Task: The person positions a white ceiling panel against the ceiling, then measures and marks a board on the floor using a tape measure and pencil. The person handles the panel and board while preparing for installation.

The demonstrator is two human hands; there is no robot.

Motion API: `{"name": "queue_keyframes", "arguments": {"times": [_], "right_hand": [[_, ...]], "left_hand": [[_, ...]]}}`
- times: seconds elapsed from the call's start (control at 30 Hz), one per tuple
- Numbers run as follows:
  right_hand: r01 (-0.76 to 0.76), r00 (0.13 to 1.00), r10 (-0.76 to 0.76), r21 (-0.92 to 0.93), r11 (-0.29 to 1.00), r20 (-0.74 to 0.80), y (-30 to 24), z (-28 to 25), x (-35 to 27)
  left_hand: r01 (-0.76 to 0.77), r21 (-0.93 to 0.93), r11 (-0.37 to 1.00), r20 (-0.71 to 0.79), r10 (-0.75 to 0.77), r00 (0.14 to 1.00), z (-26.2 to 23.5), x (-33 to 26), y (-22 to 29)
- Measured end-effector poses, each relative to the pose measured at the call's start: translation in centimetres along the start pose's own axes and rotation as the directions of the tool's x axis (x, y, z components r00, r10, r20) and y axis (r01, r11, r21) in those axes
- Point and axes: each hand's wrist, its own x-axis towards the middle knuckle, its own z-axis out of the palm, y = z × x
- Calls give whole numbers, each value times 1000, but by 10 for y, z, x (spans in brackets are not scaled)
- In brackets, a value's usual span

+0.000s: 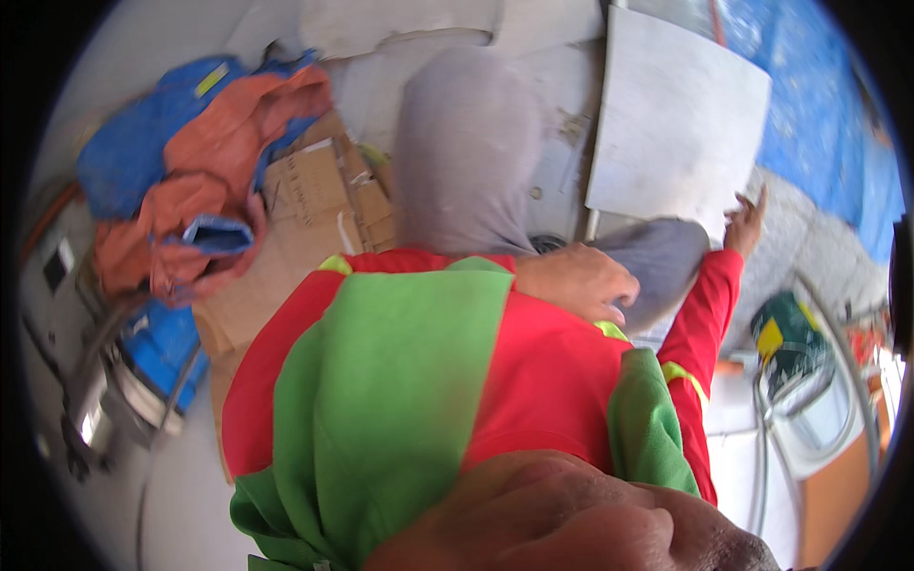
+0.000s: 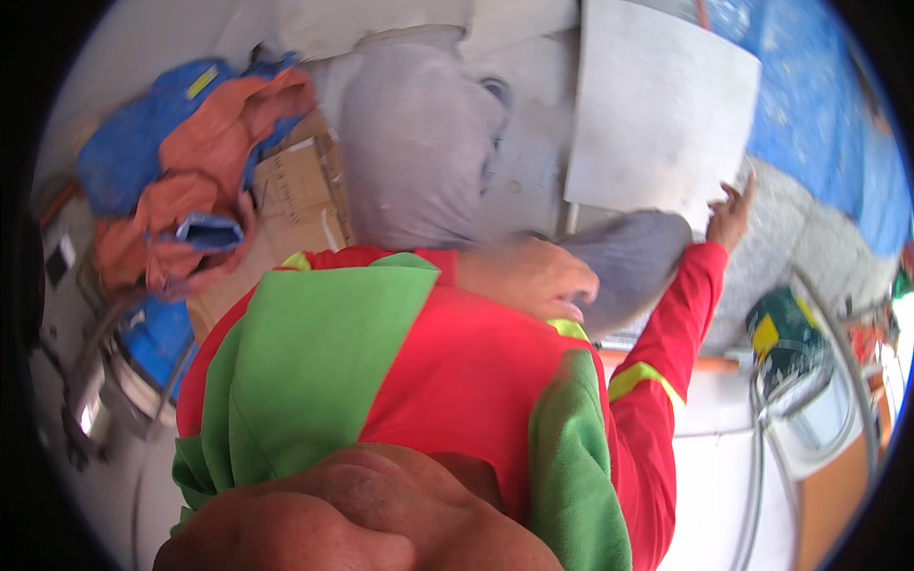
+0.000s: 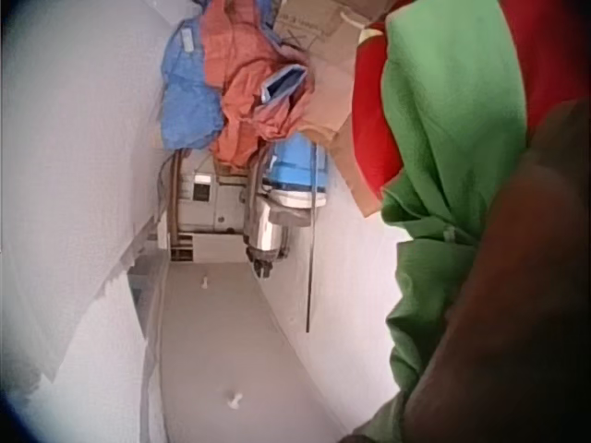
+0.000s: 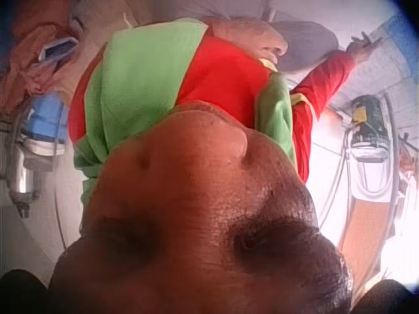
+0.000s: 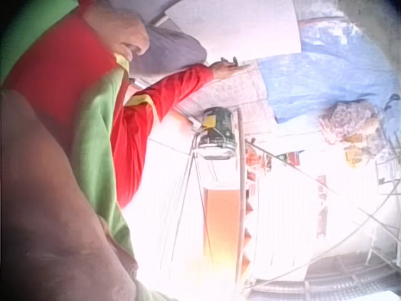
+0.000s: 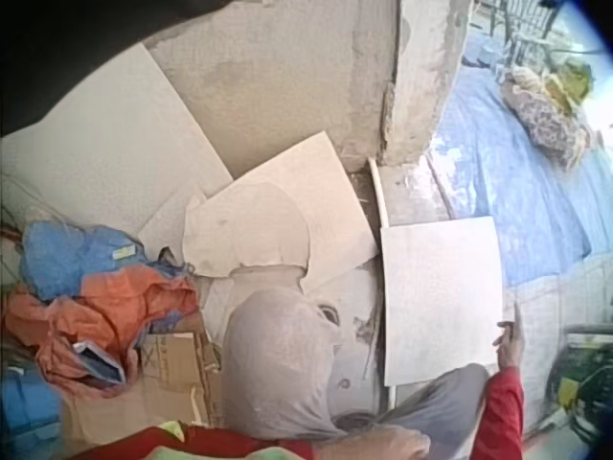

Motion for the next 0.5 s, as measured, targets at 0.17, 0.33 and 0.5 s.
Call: {"name": "queue_keyframes", "arguments": {"times": [0.17, 0.33, 0.5], "right_hand": [[-98, 936, 10, -234, 967, -351, 68, -65, -49], [-542, 723, 405, -96, 835, -559, 202, -75, -208], [-949, 296, 795, -66, 310, -529, 294, 14, -379]], "left_hand": [[13, 90, 996, -1, -13, 1000, 1, 13, 11], [-83, 427, 900, 116, 37, 993, -16, 31, 45], [-356, 687, 633, 343, 149, 928, -69, 76, 82]]}}
